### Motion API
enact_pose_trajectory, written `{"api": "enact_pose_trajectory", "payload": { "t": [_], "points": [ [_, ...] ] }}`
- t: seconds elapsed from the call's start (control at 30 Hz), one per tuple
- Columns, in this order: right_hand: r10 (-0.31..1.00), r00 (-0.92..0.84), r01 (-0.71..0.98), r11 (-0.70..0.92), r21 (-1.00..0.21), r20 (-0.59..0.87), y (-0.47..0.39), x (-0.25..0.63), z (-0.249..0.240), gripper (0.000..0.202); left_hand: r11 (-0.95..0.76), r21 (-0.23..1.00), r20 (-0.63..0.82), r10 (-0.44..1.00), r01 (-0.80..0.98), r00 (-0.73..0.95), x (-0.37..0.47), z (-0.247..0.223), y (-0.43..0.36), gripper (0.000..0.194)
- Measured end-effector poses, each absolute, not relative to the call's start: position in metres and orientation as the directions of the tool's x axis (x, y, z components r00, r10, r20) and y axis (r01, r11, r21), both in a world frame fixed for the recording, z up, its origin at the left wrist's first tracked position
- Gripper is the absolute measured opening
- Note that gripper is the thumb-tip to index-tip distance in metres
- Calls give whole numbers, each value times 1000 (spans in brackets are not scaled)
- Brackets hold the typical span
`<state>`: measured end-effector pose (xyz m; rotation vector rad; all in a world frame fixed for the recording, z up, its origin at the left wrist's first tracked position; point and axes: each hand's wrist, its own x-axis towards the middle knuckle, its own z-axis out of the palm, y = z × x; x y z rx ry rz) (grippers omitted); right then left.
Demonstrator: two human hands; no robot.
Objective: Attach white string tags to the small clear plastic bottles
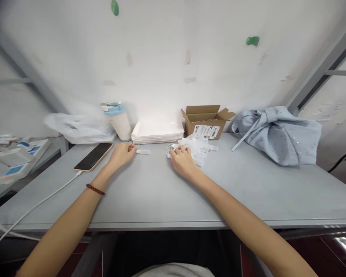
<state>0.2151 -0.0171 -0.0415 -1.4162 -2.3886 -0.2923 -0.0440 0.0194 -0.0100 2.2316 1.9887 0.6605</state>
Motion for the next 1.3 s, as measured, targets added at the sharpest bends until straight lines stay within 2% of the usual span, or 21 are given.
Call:
{"api": "enact_pose_trajectory", "payload": {
  "t": [0.17,0.33,0.47,0.6,0.77,1.0,1.3],
  "points": [
    [778,-423,856,512,-77,464,-15,216,-42,24,-244,423,262,955,873,139,-26,-9,8,26],
    [767,-312,766,552,-329,561,-16,217,-38,22,-322,631,217,947,706,238,-14,-8,-1,24],
    [786,-229,651,562,-510,574,-22,215,-31,23,-262,804,96,943,533,318,-8,-6,-5,30],
    [807,-201,579,555,-598,555,-29,211,-25,25,-166,898,-6,921,408,389,-4,-4,-8,42],
    [783,-211,539,593,-599,585,-33,207,-24,27,-133,926,-44,891,354,452,-1,-5,-10,45],
    [800,-190,519,574,-634,569,-36,205,-22,30,-162,939,7,890,304,455,2,-8,-12,33],
    [897,-105,440,430,-789,430,-40,206,-10,28,-105,969,25,942,224,334,2,6,-15,35]
  ]
}}
